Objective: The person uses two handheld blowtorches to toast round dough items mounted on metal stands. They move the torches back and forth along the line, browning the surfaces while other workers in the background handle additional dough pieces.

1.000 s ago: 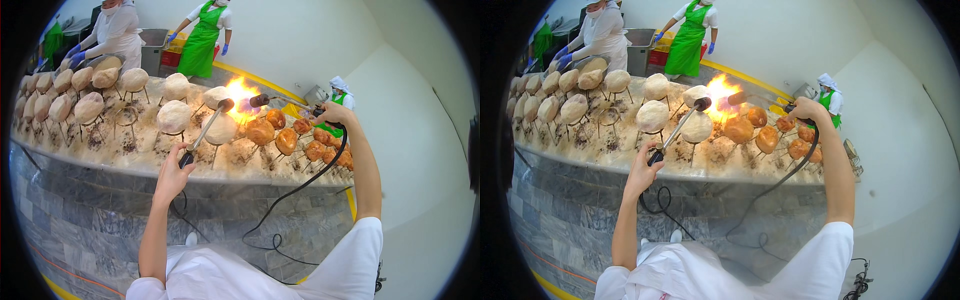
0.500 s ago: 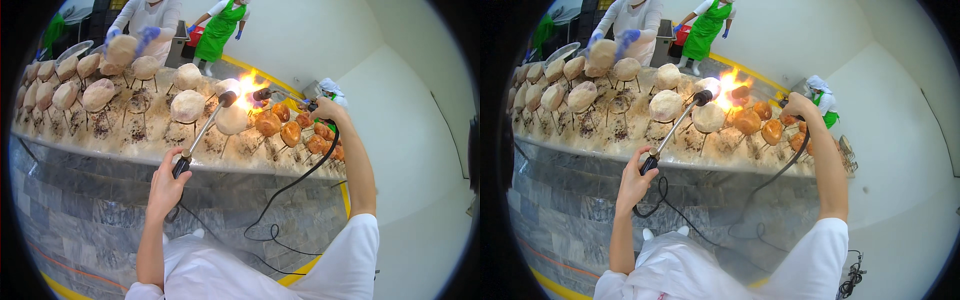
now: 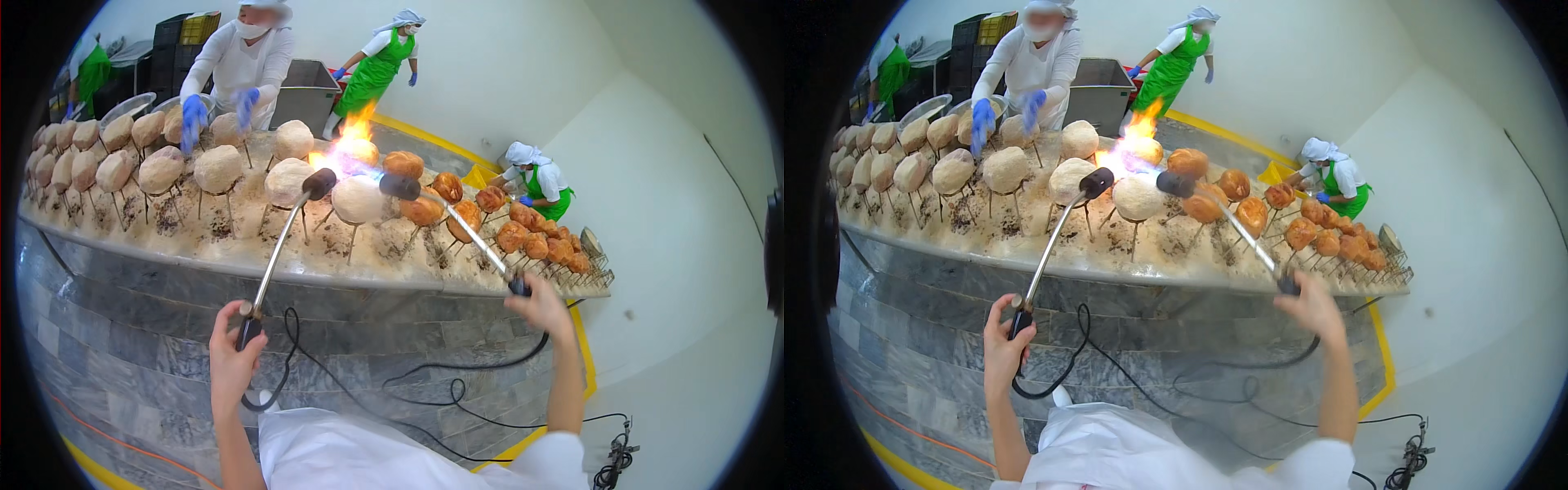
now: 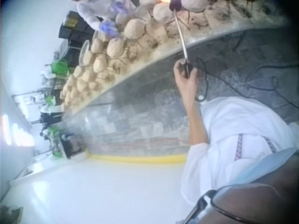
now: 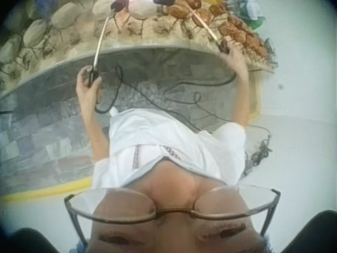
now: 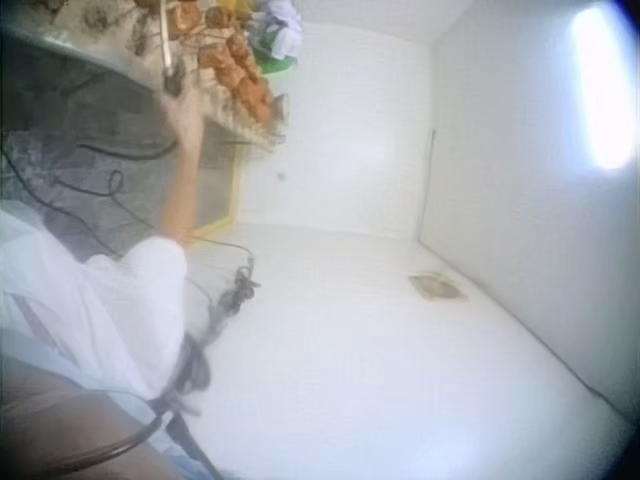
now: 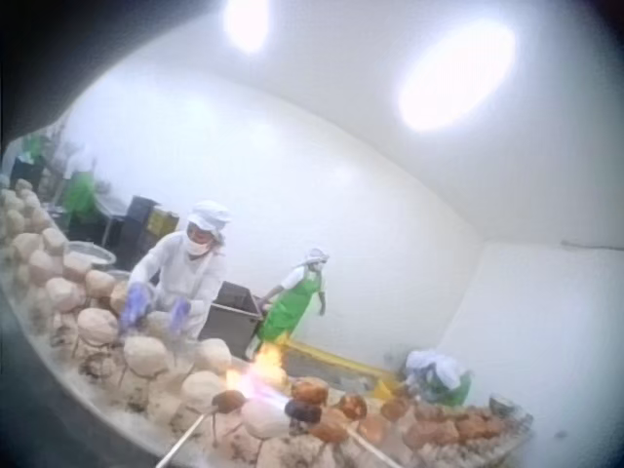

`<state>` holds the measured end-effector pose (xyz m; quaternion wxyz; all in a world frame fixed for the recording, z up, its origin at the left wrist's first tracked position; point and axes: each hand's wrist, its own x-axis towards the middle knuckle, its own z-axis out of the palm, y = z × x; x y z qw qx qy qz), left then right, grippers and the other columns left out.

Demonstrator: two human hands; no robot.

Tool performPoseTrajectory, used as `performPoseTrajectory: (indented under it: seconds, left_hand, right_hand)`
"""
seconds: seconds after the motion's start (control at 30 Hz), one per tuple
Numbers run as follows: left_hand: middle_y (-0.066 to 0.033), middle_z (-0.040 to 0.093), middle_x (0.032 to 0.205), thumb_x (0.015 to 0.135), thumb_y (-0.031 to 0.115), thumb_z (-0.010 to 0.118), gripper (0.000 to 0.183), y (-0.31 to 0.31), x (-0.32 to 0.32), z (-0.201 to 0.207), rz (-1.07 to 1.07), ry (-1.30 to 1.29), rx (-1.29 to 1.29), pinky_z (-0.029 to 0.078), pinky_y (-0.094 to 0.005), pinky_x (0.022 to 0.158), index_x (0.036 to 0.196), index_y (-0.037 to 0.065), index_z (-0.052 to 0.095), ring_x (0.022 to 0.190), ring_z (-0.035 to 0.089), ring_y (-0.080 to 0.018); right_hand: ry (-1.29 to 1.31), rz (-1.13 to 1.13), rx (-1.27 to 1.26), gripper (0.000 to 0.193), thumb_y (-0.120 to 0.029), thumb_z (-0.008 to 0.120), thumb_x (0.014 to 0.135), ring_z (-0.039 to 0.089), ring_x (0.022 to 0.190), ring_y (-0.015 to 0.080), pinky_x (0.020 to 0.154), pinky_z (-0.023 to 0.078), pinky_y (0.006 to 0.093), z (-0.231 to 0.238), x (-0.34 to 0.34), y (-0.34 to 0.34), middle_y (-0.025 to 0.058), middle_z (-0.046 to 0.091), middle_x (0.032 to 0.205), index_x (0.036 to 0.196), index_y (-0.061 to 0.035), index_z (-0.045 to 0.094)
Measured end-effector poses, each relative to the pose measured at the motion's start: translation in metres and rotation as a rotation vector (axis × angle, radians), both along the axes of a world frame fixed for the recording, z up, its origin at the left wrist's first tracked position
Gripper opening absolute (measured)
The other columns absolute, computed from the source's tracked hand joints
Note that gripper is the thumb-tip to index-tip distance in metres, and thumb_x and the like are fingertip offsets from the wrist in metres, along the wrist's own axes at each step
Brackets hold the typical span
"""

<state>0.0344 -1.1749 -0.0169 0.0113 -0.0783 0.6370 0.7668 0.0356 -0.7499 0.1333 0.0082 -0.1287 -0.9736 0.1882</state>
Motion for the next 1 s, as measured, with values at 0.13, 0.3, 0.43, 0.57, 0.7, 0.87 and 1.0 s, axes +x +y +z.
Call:
performPoseTrajectory:
  seconds: [0.13, 0.3, 0.43, 0.57, 0.7, 0.87, 1.0]
  left_hand:
    - [-0.003, 0.057, 0.072, 0.073, -0.008, 0.061, 0.053, 0.025, 0.034, -0.003, 0.036, -0.045, -0.017, 0.032, -0.0187, 0.036, 0.119, 0.01, 0.042, 0.045, 0.046, -0.005]
    - [-0.0037, 0.059, 0.074, 0.073, -0.007, 0.062, 0.054, 0.064, 0.07, -0.009, 0.085, -0.081, -0.053, 0.032, -0.0182, 0.035, 0.121, 0.01, 0.042, 0.045, 0.047, -0.0049]
    - [-0.0044, 0.06, 0.076, 0.073, -0.007, 0.062, 0.058, 0.095, 0.093, -0.012, 0.094, -0.096, -0.059, 0.032, -0.0181, 0.035, 0.125, 0.009, 0.042, 0.045, 0.047, -0.0049]
    - [-0.004, 0.06, 0.076, 0.074, -0.005, 0.063, 0.058, 0.114, 0.107, -0.013, 0.104, -0.072, -0.075, 0.032, -0.0186, 0.036, 0.126, 0.008, 0.042, 0.046, 0.047, -0.0049]
    - [-0.0034, 0.059, 0.075, 0.074, -0.005, 0.063, 0.056, 0.119, 0.112, -0.009, 0.092, -0.052, -0.067, 0.033, -0.019, 0.037, 0.125, 0.008, 0.042, 0.046, 0.047, -0.0049]
    - [-0.0023, 0.058, 0.075, 0.075, -0.006, 0.062, 0.054, 0.111, 0.107, -0.008, 0.095, 0.038, -0.062, 0.035, -0.018, 0.04, 0.124, 0.008, 0.042, 0.049, 0.047, -0.004]
    - [-0.0019, 0.059, 0.074, 0.076, -0.005, 0.062, 0.055, 0.102, 0.099, -0.002, 0.084, 0.024, -0.126, 0.037, -0.0205, 0.043, 0.126, 0.01, 0.044, 0.052, 0.049, -0.0054]
  right_hand:
    - [0.121, -0.041, -0.117, 0.041, -0.012, 0.069, 0.068, 0.056, 0.088, 0.0213, 0.075, 0.044, 0.032, -0.098, 0.092, 0.011, 0.0107, 0.06, 0.093, 0.106, -0.0047, 0.057]
    - [-0.015, -0.168, -0.473, 0.049, -0.018, 0.069, 0.069, 0.058, 0.103, 0.0332, 0.085, 0.044, 0.0362, -0.19, 0.129, -0.002, 0.0181, 0.062, 0.106, 0.114, -0.0048, 0.055]
    - [0.111, -0.091, -0.522, 0.034, -0.01, 0.067, 0.071, 0.051, 0.062, 0.018, 0.052, 0.04, 0.0298, -0.226, 0.142, 0.001, 0.0081, 0.054, 0.077, 0.1, -0.0022, 0.052]
    - [0.044, -0.218, -0.65, 0.04, -0.014, 0.065, 0.069, 0.06, 0.092, 0.0361, 0.078, 0.045, 0.0371, -0.207, 0.148, -0.006, 0.0195, 0.063, 0.096, 0.106, -0.0025, 0.055]
    - [0.086, -0.247, -0.667, 0.039, -0.013, 0.063, 0.07, 0.06, 0.088, 0.0361, 0.076, 0.045, 0.0381, -0.197, 0.151, -0.009, 0.0198, 0.062, 0.092, 0.106, -0.0022, 0.054]
    - [0.071, -0.265, -0.649, 0.04, -0.013, 0.063, 0.07, 0.06, 0.089, 0.0344, 0.077, 0.045, 0.0389, -0.202, 0.157, -0.023, 0.0193, 0.062, 0.092, 0.107, -0.002, 0.054]
    - [0.119, -0.253, -0.586, 0.041, -0.013, 0.063, 0.069, 0.06, 0.09, 0.0351, 0.078, 0.045, 0.0398, -0.194, 0.162, -0.038, 0.0199, 0.062, 0.091, 0.107, -0.0017, 0.054]
